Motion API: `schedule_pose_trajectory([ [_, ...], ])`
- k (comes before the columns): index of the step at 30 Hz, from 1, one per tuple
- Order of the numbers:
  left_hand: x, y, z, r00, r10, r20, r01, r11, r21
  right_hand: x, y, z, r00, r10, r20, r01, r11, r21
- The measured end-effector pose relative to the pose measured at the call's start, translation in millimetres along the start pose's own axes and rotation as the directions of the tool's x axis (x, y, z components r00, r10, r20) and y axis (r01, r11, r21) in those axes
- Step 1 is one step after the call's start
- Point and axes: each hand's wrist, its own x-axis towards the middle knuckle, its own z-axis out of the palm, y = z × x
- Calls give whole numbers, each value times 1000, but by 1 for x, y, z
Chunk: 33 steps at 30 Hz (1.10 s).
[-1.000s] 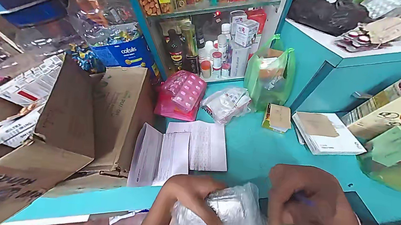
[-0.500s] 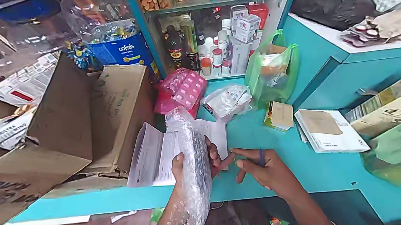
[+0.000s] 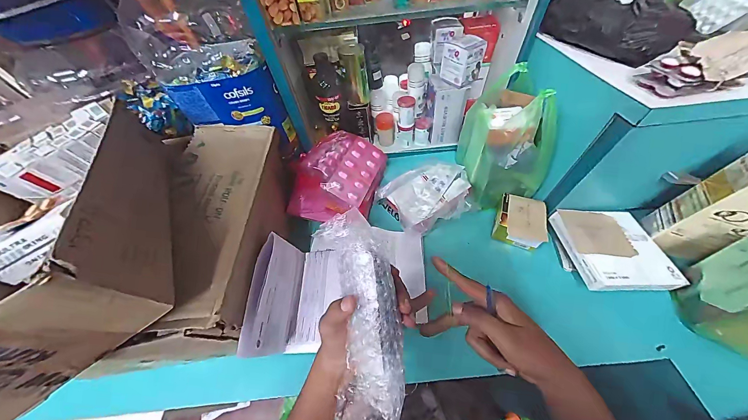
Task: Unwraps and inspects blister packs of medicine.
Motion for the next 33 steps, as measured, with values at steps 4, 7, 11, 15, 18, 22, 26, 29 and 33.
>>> schedule_pose_trajectory([
  [4,4,-6,0,999,-26,34,27,999,-18,12,14,9,981,-177,-85,151,958,-245],
  [7,7,-7,0,997,-11,78,19,994,-106,14,17,13,972,-156,-173,106,957,-270],
  [11,10,-6,0,996,-22,86,33,991,-133,18,18,8,993,-19,-120,1,988,-156],
  [15,6,-3,20,903,37,-429,2,996,92,16,19,2,865,-260,-428,141,946,-290],
  [18,16,-5,35,764,99,-638,195,907,374,17,8,9,860,-348,-374,188,897,-401],
  [22,22,-14,40,720,131,-682,287,838,464,28,9,24,908,-243,-340,89,908,-409],
  [26,17,-13,35,759,107,-643,279,838,468,31,13,20,886,-248,-391,87,919,-384],
  [29,16,-13,34,760,80,-645,264,869,419,29,14,15,868,-312,-387,116,884,-453],
  [33,15,-21,30,724,149,-673,241,860,450,27,13,17,851,-369,-373,131,838,-530],
])
